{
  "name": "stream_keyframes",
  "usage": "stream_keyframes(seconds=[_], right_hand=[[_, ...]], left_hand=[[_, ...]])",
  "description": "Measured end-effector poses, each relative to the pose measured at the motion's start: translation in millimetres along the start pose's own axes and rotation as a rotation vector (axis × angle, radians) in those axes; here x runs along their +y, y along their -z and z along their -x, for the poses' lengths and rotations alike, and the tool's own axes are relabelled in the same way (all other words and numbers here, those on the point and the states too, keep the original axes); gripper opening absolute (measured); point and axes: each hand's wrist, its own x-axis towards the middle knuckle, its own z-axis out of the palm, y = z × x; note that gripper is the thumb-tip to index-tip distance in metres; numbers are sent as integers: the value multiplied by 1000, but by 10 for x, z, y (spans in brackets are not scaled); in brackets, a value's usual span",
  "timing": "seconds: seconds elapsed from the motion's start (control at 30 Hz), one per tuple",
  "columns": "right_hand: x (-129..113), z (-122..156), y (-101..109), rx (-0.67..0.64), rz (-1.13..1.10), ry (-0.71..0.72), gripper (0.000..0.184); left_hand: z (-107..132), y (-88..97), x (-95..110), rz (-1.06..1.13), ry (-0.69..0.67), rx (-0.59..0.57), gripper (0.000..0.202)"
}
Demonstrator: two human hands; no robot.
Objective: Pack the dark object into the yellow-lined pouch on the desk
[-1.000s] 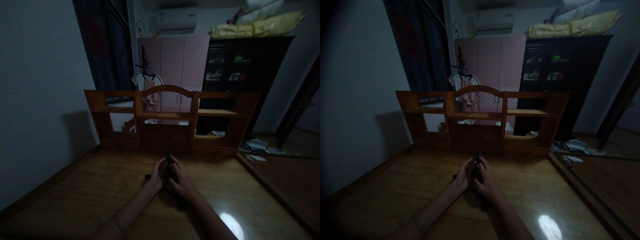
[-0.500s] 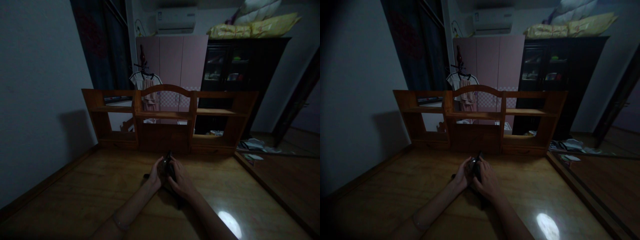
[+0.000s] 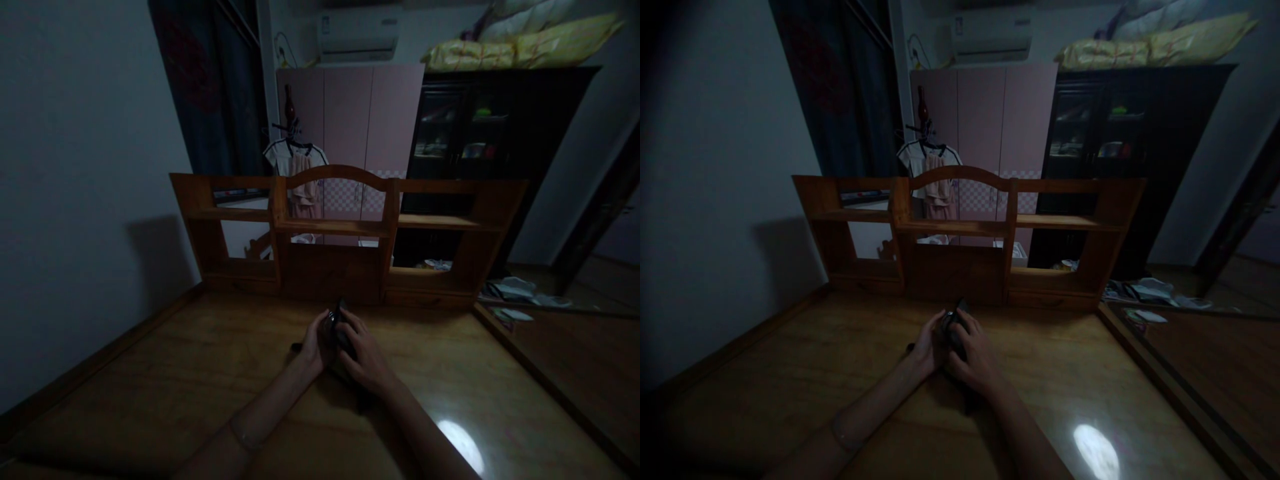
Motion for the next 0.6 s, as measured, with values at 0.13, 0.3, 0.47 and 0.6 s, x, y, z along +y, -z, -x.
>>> stream_keyframes(seconds=[0.13,0.3,0.47,0.6], right_hand=[[43,-1,-40,53,-6,-67,38],[63,12,-78,33,43,-76,57],[64,40,-78,-30,57,-62,63],[83,48,-52,-44,23,-45,62]], left_hand=[[-16,15,-2,-19,17,27,22],[-51,43,-24,-17,-9,-1,28],[-1,-3,-16,1,-8,-13,25],[60,-59,2,-8,39,16,24]])
